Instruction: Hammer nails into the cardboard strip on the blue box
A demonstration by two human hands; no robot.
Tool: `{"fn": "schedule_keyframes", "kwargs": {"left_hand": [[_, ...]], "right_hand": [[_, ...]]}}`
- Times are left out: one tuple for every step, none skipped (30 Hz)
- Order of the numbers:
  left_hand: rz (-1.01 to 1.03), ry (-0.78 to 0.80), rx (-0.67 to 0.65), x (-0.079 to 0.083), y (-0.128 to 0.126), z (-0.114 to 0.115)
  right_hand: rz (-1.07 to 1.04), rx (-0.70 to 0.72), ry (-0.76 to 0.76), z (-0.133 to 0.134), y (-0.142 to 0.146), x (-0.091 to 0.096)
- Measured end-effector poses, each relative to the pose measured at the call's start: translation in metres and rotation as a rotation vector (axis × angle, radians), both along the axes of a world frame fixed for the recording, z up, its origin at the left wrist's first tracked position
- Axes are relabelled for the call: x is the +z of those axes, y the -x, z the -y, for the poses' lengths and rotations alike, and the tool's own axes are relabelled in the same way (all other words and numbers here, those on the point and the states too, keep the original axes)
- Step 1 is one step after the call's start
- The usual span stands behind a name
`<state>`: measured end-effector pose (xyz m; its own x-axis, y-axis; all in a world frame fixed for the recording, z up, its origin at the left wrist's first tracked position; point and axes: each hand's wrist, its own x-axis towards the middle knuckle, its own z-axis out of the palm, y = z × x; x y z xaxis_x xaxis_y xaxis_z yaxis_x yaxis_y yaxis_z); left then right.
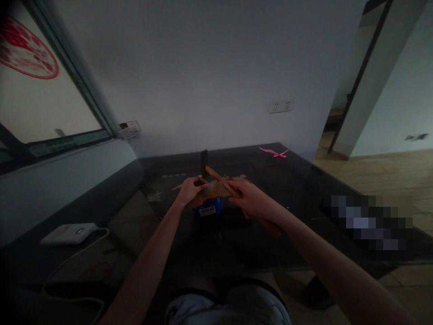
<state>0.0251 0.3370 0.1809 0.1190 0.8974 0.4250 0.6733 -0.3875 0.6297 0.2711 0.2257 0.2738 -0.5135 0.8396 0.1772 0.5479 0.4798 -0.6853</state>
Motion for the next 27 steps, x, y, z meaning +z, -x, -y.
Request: {"fn": "schedule_keyframes", "kwargs": {"left_hand": [[0.006,0.000,-0.006,0.000,0.000,0.000],[0.012,0.000,-0.008,0.000,0.000,0.000],[0.015,-0.001,-0.009,0.000,0.000,0.000],[0.016,-0.005,-0.010,0.000,0.001,0.001],[0.015,-0.009,-0.013,0.000,0.001,0.001],[0.012,-0.014,-0.022,0.001,0.001,0.001],[0.010,-0.018,-0.036,0.001,0.001,0.001],[0.010,-0.023,-0.052,0.002,0.001,0.001],[0.016,-0.026,-0.066,0.003,0.001,0.001],[0.030,-0.027,-0.076,0.003,0.001,0.002],[0.052,-0.026,-0.081,0.004,0.001,0.003],[0.077,-0.023,-0.082,0.005,0.001,0.004],[0.103,-0.016,-0.082,0.005,0.001,0.005],[0.124,-0.011,-0.080,0.006,0.001,0.006],[0.140,-0.009,-0.077,0.006,0.001,0.007],[0.152,-0.011,-0.074,0.007,0.000,0.008],[0.162,-0.012,-0.070,0.007,0.000,0.008],[0.169,-0.013,-0.066,0.008,0.000,0.009],[0.174,-0.014,-0.061,0.008,0.000,0.010],[0.174,-0.012,-0.059,0.009,0.000,0.010],[0.169,-0.010,-0.058,0.010,-0.001,0.011],[0.160,-0.006,-0.057,0.011,-0.001,0.011],[0.146,-0.002,-0.054,0.012,-0.001,0.012],[0.133,0.003,-0.051,0.013,-0.002,0.012],[0.122,0.010,-0.047,0.014,-0.002,0.013],[0.112,0.018,-0.045,0.015,-0.002,0.013],[0.105,0.026,-0.046,0.015,-0.003,0.012]], "right_hand": [[-0.008,0.000,0.030,0.000,-0.001,0.000],[-0.021,0.000,0.063,0.001,-0.001,0.000],[-0.039,0.001,0.099,0.000,-0.002,-0.002],[-0.065,0.004,0.135,0.000,-0.004,-0.005],[-0.103,0.007,0.170,-0.001,-0.005,-0.010],[-0.153,0.008,0.204,-0.002,-0.006,-0.016],[-0.214,0.009,0.236,-0.004,-0.007,-0.024],[-0.284,0.008,0.264,-0.007,-0.007,-0.033],[-0.357,0.005,0.290,-0.009,-0.007,-0.042],[-0.432,0.002,0.310,-0.013,-0.007,-0.052],[-0.501,-0.005,0.323,-0.016,-0.006,-0.061],[-0.561,-0.014,0.334,-0.020,-0.005,-0.069],[-0.619,-0.020,0.337,-0.024,-0.005,-0.077],[-0.664,-0.024,0.337,-0.027,-0.004,-0.083],[-0.701,-0.029,0.334,-0.030,-0.004,-0.087],[-0.729,-0.033,0.330,-0.032,-0.005,-0.091],[-0.749,-0.040,0.325,-0.033,-0.005,-0.093],[-0.763,-0.050,0.322,-0.034,-0.006,-0.095],[-0.772,-0.061,0.321,-0.034,-0.007,-0.096],[-0.779,-0.068,0.321,-0.034,-0.008,-0.096],[-0.785,-0.071,0.320,-0.033,-0.008,-0.097],[-0.791,-0.071,0.321,-0.033,-0.008,-0.097],[-0.793,-0.068,0.322,-0.032,-0.008,-0.098],[-0.795,-0.065,0.324,-0.032,-0.007,-0.098],[-0.794,-0.061,0.327,-0.031,-0.006,-0.098],[-0.792,-0.057,0.330,-0.031,-0.005,-0.098],[-0.788,-0.053,0.335,-0.031,-0.004,-0.098]]}}
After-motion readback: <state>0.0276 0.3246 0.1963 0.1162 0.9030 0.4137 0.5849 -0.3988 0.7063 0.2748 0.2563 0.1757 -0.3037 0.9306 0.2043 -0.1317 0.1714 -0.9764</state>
